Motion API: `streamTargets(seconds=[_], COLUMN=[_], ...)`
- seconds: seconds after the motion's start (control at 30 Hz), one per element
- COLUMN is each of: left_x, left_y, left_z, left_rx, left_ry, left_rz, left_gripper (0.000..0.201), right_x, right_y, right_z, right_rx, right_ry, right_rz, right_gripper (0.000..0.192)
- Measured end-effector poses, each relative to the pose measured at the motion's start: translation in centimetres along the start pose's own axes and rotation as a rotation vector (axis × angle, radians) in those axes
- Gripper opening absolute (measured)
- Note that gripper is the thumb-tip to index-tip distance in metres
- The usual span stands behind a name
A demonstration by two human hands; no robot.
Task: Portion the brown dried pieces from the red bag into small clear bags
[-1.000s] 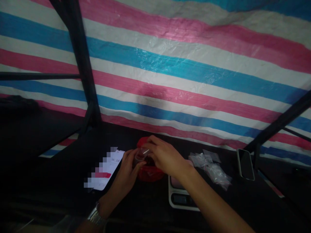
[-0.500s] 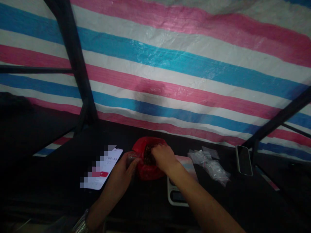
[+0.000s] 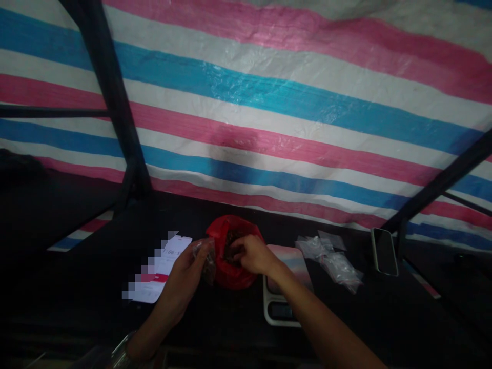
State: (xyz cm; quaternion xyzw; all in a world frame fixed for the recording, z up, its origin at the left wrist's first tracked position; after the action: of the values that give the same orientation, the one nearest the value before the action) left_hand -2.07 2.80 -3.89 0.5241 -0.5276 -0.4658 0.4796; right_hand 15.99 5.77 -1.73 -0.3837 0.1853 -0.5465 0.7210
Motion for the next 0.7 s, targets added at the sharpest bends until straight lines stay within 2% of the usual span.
streamTargets(seconds=[0.17,0.37,0.57,0.7], left_x=[0.1,0.1,0.2,0.4], left_y=[0.2,0.6,1.0,0.2], left_z=[0.2,0.2,0.1,-0.4], left_rx=[-0.023,0.001,-0.131,-0.291], left_ry=[-0.002,0.009,0.033,-0.053], left_rz=[-0.040,-0.101,-0.240,-0.316], left_gripper=[0.063,0.054,0.043,0.045], right_x=[-0.1,-0.2,1.5,3.0], right_y=[1.0,1.0,0.3,-1.4], right_z=[0.0,0.1,2.1,3.5], right_rx=[-0.179,-0.327,-0.393,-0.423], right_ry=[0.070,0.077,0.130,0.152], right_rz=[0.018,0.073,0.126,0.185], right_gripper=[0.032,0.028,0.025,0.028])
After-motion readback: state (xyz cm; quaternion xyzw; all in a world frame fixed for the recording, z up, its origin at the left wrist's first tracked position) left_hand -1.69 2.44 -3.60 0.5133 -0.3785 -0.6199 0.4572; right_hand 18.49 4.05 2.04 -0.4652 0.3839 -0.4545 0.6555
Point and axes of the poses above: each hand's wrist, its own x-axis away from the middle knuckle, its own z-axis out of the back of the hand, y = z × x, the point moved 4 cm from there along -x, towards the middle knuckle, and after that the axes turned 1 degree about -y, right-handed, at the moved point
